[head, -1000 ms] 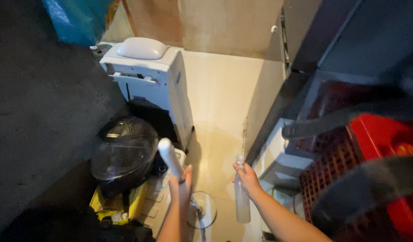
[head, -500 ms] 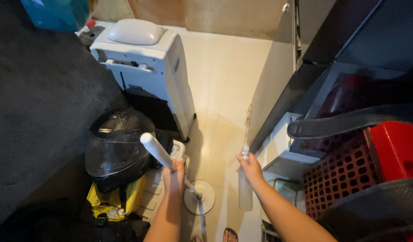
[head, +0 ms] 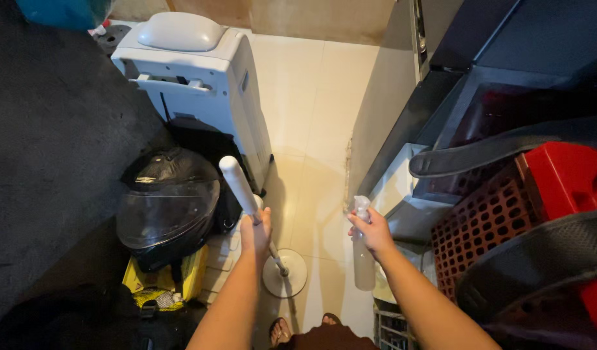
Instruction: The person organizes items in a cluttered room, moving laundry baskets and bags. They then use a spray bottle and a spin mop to clean the tiled floor, repeatedly spraying and mopping the same area.
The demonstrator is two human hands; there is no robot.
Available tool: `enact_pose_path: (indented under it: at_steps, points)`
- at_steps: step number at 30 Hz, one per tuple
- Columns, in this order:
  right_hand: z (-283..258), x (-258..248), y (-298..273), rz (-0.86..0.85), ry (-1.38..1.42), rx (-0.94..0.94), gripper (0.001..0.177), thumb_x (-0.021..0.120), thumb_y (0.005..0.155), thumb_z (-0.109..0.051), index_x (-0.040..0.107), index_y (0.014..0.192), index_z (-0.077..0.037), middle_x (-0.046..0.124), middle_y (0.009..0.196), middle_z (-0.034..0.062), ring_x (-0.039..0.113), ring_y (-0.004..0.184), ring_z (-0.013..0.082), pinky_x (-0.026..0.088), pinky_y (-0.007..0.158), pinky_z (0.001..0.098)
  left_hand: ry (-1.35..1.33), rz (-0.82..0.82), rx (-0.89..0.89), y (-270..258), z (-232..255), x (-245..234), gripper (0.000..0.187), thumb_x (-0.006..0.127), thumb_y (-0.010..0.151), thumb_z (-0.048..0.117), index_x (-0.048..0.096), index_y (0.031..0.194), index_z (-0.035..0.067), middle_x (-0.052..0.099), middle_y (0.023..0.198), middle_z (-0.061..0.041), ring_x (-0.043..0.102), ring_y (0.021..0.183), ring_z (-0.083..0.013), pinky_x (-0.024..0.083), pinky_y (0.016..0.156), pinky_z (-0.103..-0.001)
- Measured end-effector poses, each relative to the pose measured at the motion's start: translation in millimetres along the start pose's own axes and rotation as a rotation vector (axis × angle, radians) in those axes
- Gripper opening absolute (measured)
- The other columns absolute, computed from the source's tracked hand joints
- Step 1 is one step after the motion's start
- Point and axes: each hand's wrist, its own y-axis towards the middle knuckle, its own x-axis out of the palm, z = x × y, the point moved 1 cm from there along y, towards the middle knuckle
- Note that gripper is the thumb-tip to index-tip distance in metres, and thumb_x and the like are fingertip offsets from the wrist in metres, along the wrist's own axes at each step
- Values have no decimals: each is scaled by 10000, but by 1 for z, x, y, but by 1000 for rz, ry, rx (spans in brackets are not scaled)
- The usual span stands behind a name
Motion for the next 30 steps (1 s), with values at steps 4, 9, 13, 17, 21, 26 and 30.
enact_pose_path:
  at_steps: [4,9,13,17,21,26,30]
  points:
    - [-4,15,-16,4,5,20,288,781,818,-127,668,1080,-87,683,845,19,631,605,139,551,555,305,55,-4,59,-5,7,-1,391,625,981,199,458,658,54,427,566,-52,408,544,-148,351,509,-381]
    - [5,19,-22,10,-50,-1,234,800,856,-154,682,1015,-30,669,802,58,638,596,159,554,557,308,40,-6,13,-15,9,-9,373,609,978,204,460,674,48,439,573,-53,417,550,-153,371,518,-384]
    - [14,17,-25,11,-40,-18,268,804,814,-149,670,1024,-52,681,826,31,634,604,137,562,557,306,46,15,3,-23,10,-13,337,612,966,204,487,693,52,453,594,-54,433,569,-151,380,538,-378]
    - [17,13,-31,57,-168,4,276,821,856,-164,660,991,15,680,805,73,636,590,169,545,562,321,82,39,-11,-30,10,-14,370,619,974,230,477,692,37,447,593,-65,425,571,-160,390,548,-376]
    - [14,8,-35,38,-161,-42,300,815,825,-158,668,1056,-37,674,846,35,642,658,127,566,579,308,63,41,-54,-38,13,-13,368,617,974,245,495,699,33,449,611,-68,431,590,-160,390,560,-386]
    - [13,4,-39,7,-151,-76,345,815,792,-135,657,1092,-67,671,873,10,647,716,98,583,597,299,104,68,-84,-48,19,-13,389,627,966,261,498,683,26,472,597,-74,453,590,-160,402,572,-375]
    - [19,-2,-41,8,-117,4,277,813,836,-130,662,1033,-8,692,860,51,650,667,145,576,597,314,10,94,14,-56,18,-12,294,626,926,192,529,685,54,508,601,-30,488,592,-111,424,568,-328]
